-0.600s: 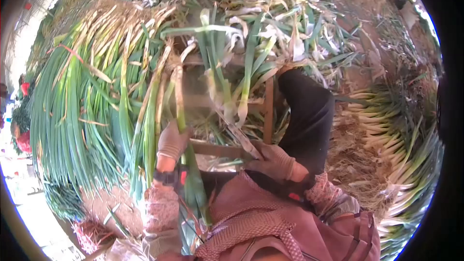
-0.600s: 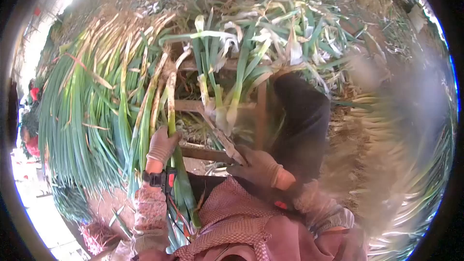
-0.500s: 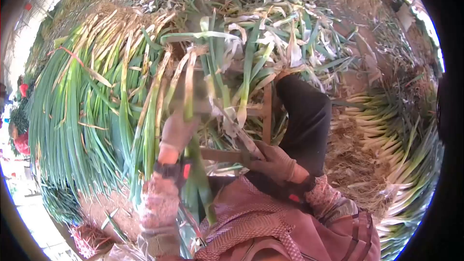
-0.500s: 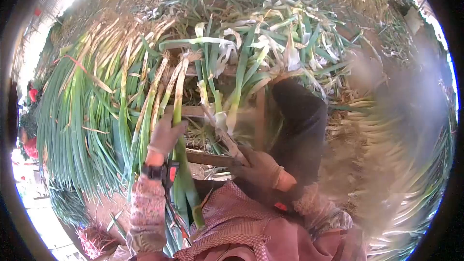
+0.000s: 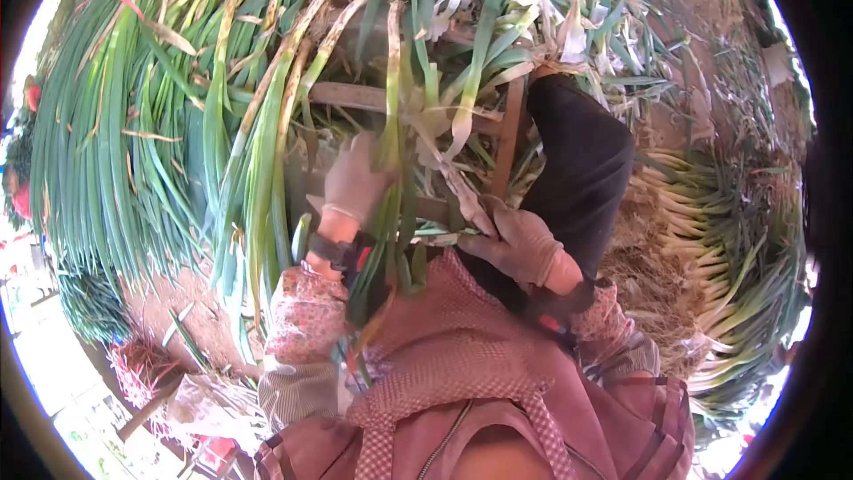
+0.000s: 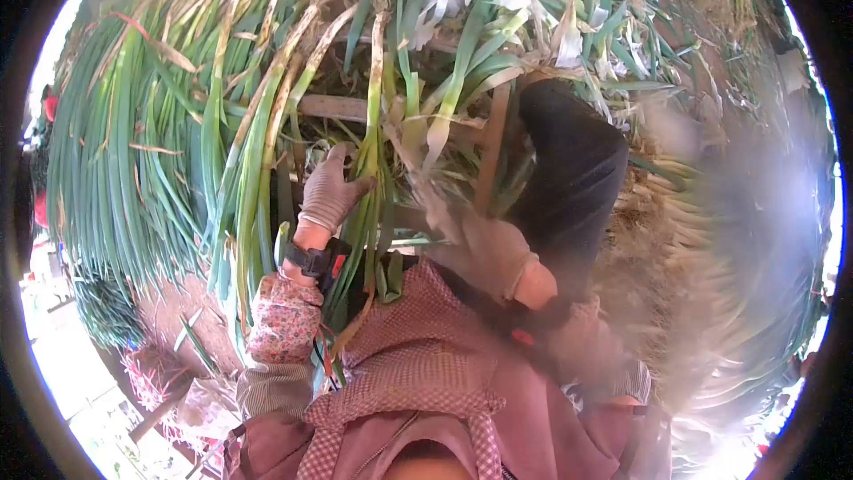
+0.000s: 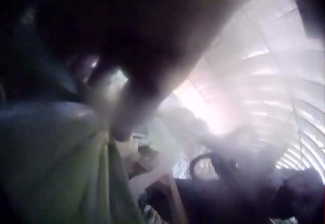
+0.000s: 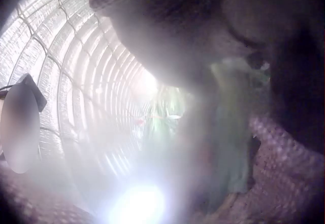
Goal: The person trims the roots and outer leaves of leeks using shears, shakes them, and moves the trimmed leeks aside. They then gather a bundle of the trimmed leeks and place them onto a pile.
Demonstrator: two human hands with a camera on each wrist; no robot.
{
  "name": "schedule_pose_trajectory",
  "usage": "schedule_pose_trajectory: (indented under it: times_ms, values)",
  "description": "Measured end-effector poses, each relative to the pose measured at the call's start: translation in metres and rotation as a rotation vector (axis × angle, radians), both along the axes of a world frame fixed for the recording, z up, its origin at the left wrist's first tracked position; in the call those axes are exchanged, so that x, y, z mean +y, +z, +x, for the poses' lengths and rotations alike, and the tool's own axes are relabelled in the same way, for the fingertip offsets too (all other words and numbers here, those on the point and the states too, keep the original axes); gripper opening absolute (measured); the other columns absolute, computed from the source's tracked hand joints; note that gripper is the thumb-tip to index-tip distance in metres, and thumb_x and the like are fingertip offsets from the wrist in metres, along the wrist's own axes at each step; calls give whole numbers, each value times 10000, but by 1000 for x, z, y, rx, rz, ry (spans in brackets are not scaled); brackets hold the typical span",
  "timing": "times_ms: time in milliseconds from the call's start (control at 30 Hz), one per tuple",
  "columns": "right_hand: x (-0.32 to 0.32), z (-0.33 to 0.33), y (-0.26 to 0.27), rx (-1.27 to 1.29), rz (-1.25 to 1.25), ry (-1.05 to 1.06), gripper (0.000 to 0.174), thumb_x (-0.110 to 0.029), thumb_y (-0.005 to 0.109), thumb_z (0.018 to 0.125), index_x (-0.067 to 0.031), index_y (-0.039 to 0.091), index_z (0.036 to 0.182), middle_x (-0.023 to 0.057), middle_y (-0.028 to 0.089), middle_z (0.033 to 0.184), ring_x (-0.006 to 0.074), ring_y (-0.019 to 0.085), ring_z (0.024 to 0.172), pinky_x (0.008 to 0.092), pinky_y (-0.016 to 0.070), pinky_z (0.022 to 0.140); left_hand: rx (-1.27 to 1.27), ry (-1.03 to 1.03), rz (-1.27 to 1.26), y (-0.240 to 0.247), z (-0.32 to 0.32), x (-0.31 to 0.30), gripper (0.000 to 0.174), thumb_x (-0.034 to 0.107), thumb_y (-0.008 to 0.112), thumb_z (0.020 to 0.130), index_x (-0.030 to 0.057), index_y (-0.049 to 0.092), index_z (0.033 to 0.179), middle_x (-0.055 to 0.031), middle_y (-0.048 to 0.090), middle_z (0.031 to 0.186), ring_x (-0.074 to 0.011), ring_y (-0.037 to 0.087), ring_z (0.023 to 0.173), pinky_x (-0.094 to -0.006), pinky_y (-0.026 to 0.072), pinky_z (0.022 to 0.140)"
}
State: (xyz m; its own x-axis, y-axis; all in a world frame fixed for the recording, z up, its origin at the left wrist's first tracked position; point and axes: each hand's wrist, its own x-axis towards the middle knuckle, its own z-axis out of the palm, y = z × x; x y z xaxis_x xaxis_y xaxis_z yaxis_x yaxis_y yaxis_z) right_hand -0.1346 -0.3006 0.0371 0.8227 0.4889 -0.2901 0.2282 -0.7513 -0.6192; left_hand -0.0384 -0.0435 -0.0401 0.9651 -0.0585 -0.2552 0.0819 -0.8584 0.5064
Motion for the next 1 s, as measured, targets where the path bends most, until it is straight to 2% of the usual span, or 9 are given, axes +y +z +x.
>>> schedule_pose_trajectory:
  times_ms: [67, 200, 433, 500, 567, 667, 800, 933, 1000]
  values:
    - [6, 1, -1, 31, 15, -51, 263, -210, 592, 898, -184, 655, 1152, 105, 544, 1214, 314, 643, 966, 392, 565, 716, -142, -21, 247, 17, -8, -10, 594, 330, 788, 728, 107, 606, 1248, -174, 643, 1112, -383, 622, 1057, -472, 497, 911]
    - [9, 10, 9, 70, -94, 30, 316, -288, 585, 924, -141, 598, 1203, 144, 555, 1154, 331, 631, 975, 418, 548, 759, -51, -66, 328, 40, -16, -16, 338, 303, 743, 783, 145, 702, 1078, -122, 646, 1164, -336, 639, 1037, -475, 503, 866]
    - [25, 19, -9, 236, -105, -126, 476, -405, 598, 896, -48, 536, 1206, 233, 651, 1004, 419, 650, 929, 483, 513, 800, -94, -66, 564, 14, -12, -26, 406, 334, 744, 782, 165, 658, 1142, -106, 611, 1128, -346, 644, 1001, -489, 504, 829]
    - [29, 18, -14, 150, -67, -142, 508, -449, 634, 871, -55, 541, 1179, 230, 668, 875, 433, 656, 876, 480, 516, 778, -267, 10, 578, 3, -9, -24, 434, 338, 758, 770, 165, 635, 1149, -112, 590, 1144, -361, 641, 1000, -495, 509, 814]
    - [30, 26, -25, 162, -131, -141, 491, -444, 629, 876, -55, 541, 1165, 228, 671, 879, 433, 657, 877, 482, 517, 774, -371, 53, 576, 1, -4, -24, 452, 336, 764, 768, 164, 626, 1163, -118, 590, 1158, -374, 637, 1019, -498, 513, 811]
    - [38, 35, -24, 172, -127, -173, 458, -434, 619, 887, -50, 551, 1126, 226, 673, 881, 436, 657, 870, 486, 518, 761, -111, 178, 372, -2, 17, -21, 519, 316, 757, 780, 122, 591, 1231, -165, 641, 1108, -390, 649, 1011, -485, 514, 826]
    - [39, 51, -32, 149, -145, -188, 453, -431, 621, 892, -29, 553, 1090, 238, 674, 886, 444, 655, 860, 484, 520, 750, -27, 92, -71, -31, 40, 3, 392, 270, 644, 848, 41, 616, 1165, -247, 692, 937, -364, 693, 907, -440, 523, 842]
    - [41, 45, -4, 158, -74, -200, 477, -422, 634, 890, -13, 535, 1114, 247, 665, 861, 450, 653, 852, 481, 521, 747, 157, 149, -499, -15, 40, 19, 434, 273, 699, 835, -28, 627, 1140, -241, 681, 947, -329, 655, 850, -383, 507, 824]
    - [37, 44, 3, 173, -35, -227, 491, -414, 647, 884, -10, 523, 1133, 244, 663, 846, 453, 654, 841, 483, 522, 744, 64, 102, -439, -2, 31, 14, 439, 263, 663, 828, -20, 622, 1161, -251, 683, 954, -373, 667, 883, -413, 514, 826]
